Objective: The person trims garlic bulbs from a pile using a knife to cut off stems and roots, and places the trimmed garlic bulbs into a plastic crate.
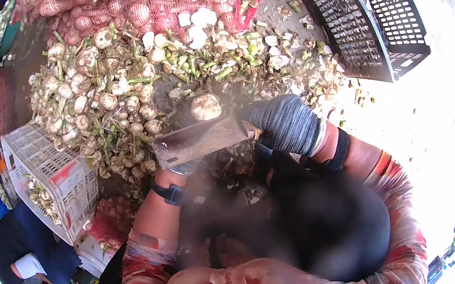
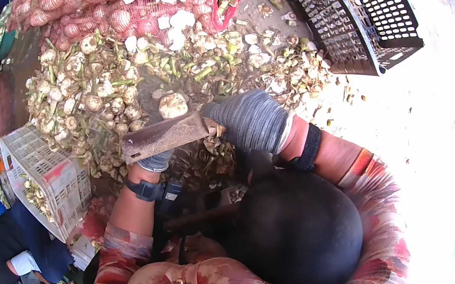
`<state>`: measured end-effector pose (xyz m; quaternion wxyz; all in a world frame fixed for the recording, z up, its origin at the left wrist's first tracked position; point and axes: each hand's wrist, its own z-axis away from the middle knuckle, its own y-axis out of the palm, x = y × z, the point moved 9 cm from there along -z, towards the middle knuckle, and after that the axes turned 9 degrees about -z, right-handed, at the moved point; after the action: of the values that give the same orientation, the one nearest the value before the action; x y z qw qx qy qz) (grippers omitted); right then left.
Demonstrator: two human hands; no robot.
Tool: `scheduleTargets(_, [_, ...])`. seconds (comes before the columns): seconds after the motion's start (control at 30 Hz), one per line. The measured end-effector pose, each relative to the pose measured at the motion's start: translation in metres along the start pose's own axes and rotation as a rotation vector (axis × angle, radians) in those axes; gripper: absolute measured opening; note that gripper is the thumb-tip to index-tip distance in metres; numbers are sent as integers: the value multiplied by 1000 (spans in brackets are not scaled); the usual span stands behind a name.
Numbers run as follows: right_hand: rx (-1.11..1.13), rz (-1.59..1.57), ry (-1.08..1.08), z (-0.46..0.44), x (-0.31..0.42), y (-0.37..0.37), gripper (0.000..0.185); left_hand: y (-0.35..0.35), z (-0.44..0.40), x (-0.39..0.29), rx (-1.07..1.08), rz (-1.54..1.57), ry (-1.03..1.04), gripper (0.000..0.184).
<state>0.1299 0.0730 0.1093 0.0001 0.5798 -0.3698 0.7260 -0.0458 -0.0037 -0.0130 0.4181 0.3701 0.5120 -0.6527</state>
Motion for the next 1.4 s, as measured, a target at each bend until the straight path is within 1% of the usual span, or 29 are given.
scheduleTargets(0.03, [-1, 1, -2, 0, 3, -1, 25, 2, 0, -3, 9, -9, -1, 32])
scheduleTargets(0.1, [66, 124, 40, -1, 2, 4, 30, 1, -1, -7, 21, -27, -2, 32])
scheduleTargets(0.3, [40, 105, 3, 1, 3, 8, 37, 7, 7, -3, 28, -120, 29, 31])
scheduleTargets(0.43, [44, 125, 2, 2, -10, 19, 35, 10, 8, -12, 37, -172, 33, 31])
scheduleTargets(0.5, [-5, 173, -25, 0, -26, 28, 60, 11, 10, -17, 38, -180, 22, 32])
scheduleTargets(0.53, [-49, 118, -10, -2, -22, 23, 33, 13, 12, -18, 28, -162, 18, 32])
scheduleTargets(0.57, [-47, 123, -21, -2, -24, 24, 33, 15, 14, -9, 2, -71, 5, 31])
scheduleTargets(0.63, [6, 259, 43, 5, -41, 43, 33, 20, 20, 11, -54, 112, -13, 31])
scheduleTargets(0.67, [-40, 284, 16, 4, -45, 45, 32, 14, 13, -26, -31, -180, 192, 33])
scheduleTargets(0.7, [-33, 232, 82, 6, -59, 43, 32, 11, 10, -36, -13, -126, 60, 38])
scheduleTargets(0.77, [-140, 288, 267, 16, -113, 37, 32, 4, 5, -65, 0, -12, -209, 49])
scheduleTargets(0.8, [-128, 354, 378, 20, -129, 26, 32, -8, 10, -78, -106, 15, -122, 46])
scheduleTargets(0.83, [-108, 413, 486, 24, -141, 18, 32, -31, 19, -76, -203, 29, -139, 43])
scheduleTargets(0.87, [-123, 418, 504, 27, -147, 12, 32, -55, 29, -74, -300, 43, -154, 41])
scheduleTargets(0.9, [-136, 420, 525, 30, -153, 8, 33, -97, 43, -59, -382, 49, -266, 40])
scheduleTargets(0.93, [-176, 400, 503, 33, -151, 6, 34, -147, 61, -74, -694, 212, -179, 31])
scheduleTargets(0.97, [-218, 384, 487, 37, -151, 3, 35, -202, 74, -62, -828, 779, 63, 33])
scheduleTargets(1.0, [-259, 361, 476, 41, -163, 6, 38, -247, 99, -60, -899, 846, 142, 40])
scheduleTargets(1.03, [-284, 332, 460, 41, -154, 3, 38, -292, 125, -59, -965, 908, 228, 49])
scheduleTargets(1.07, [-282, 300, 487, 38, -150, 4, 38, -300, 135, -69, -1122, 916, 134, 54])
scheduleTargets(1.1, [-281, 270, 514, 36, -149, 6, 38, -302, 139, -58, -1124, 908, 135, 54])
scheduleTargets(1.13, [-292, 277, 481, 33, -149, 11, 38, -303, 140, -33, -1127, 713, 51, 54])
scheduleTargets(1.17, [-304, 285, 449, 32, -149, 15, 38, -288, 124, -23, -1035, 496, -60, 52])
scheduleTargets(1.2, [-255, 265, 470, 29, -143, 19, 38, -272, 108, -13, -940, 271, -152, 51])
scheduleTargets(1.23, [-208, 294, 442, 25, -137, 23, 37, -223, 78, -11, -745, 25, -265, 47])
scheduleTargets(1.3, [-149, 263, 451, 23, -131, 31, 40, -133, 35, -1, -247, -756, -242, 34])
scheduleTargets(1.33, [-207, 234, 395, 26, -131, 34, 39, -101, 20, 1, -136, -1071, -204, 33])
scheduleTargets(1.37, [-111, 216, 465, 25, -122, 36, 37, -75, 10, 6, -20, -1380, -155, 32])
scheduleTargets(1.4, [-78, 230, 468, 24, -114, 38, 35, -68, 6, 20, -17, -1370, -152, 32])
